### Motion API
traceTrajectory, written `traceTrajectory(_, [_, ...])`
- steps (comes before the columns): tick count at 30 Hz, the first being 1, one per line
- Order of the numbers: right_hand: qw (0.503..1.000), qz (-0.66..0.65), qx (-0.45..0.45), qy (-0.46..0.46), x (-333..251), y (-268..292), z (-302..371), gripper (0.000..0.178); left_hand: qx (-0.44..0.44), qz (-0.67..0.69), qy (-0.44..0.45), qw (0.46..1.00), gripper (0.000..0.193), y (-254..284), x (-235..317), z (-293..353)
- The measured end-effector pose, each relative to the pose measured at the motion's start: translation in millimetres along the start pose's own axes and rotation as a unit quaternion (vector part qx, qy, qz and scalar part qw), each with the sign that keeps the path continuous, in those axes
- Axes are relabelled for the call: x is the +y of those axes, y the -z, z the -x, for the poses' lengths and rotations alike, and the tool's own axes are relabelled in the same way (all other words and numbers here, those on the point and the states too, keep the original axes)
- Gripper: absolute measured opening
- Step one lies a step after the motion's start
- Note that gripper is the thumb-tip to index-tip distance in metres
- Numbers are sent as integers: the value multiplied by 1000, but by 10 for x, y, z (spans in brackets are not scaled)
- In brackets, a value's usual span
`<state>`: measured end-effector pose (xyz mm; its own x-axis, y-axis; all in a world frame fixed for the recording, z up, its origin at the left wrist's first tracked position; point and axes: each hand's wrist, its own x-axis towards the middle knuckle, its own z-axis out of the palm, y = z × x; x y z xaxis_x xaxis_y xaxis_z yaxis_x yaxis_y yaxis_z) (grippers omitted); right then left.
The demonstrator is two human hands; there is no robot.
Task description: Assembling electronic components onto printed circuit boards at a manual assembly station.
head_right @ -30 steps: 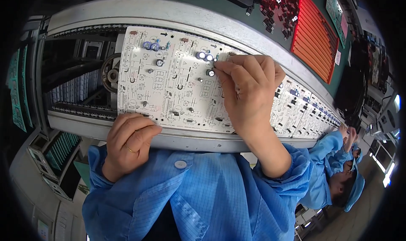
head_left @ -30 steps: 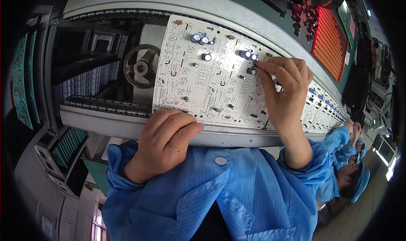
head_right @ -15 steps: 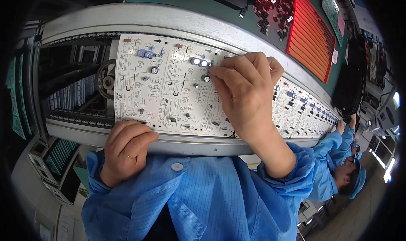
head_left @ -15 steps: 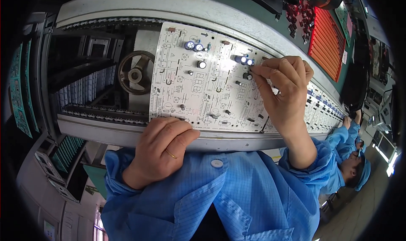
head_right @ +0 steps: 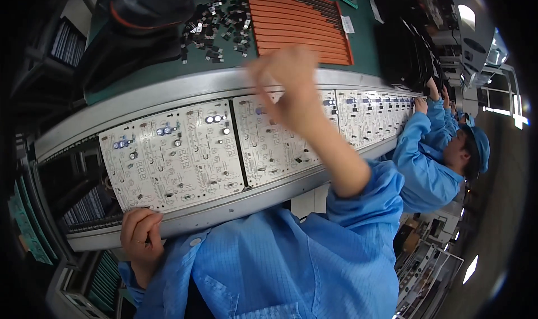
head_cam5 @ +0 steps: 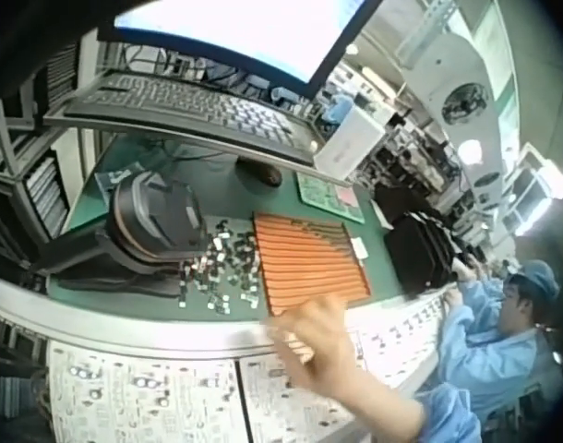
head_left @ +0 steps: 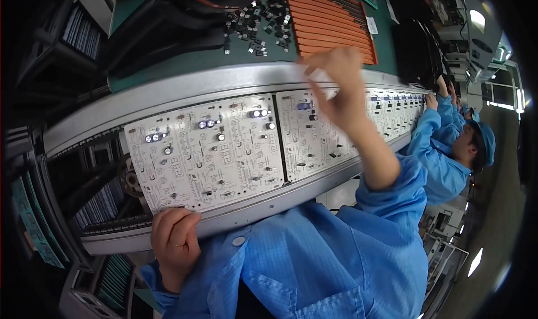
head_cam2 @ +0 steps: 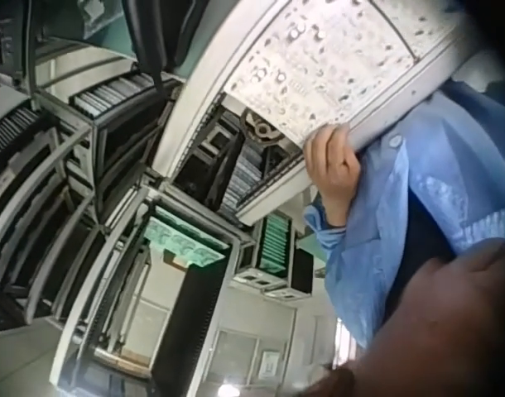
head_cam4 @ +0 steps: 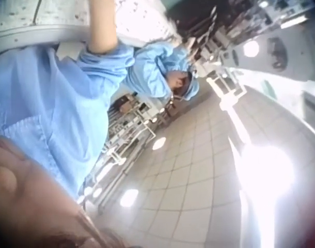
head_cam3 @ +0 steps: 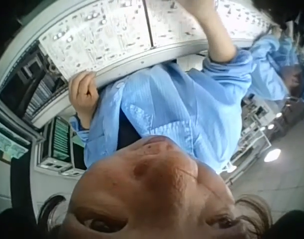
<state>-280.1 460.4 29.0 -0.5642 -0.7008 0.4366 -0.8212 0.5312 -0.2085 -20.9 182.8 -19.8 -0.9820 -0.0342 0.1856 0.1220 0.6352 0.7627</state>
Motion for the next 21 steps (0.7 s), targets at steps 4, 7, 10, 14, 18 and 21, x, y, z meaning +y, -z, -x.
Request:
traceTrajectory(4, [930, 331, 81, -141, 1476, 328, 259, 15, 4, -4, -8, 1000, 20, -65, 29, -58])
traceTrajectory(7, [930, 344, 43, -119, 1974, 436, 239, 14, 17, -6, -5, 1000, 20, -92, 29, -57])
traceTrajectory(10, [934, 346, 14, -93, 2125, 417, 225, 14, 45, 9, 13, 999, 19, -74, 53, -34])
traceTrajectory(14, [938, 341, -8, -58, 2259, 340, 177, 16, 28, 18, 11, 999, 20, -19, 27, -12])
traceTrajectory(18, [945, 324, -31, -43, 2220, 311, 110, 18, 40, 9, 7, 999, 22, -14, 29, 40])
traceTrajectory(21, [981, 137, -1, -134, 2584, 316, 251, 24, 59, 25, 6, 998, 21, -8, 67, 19])
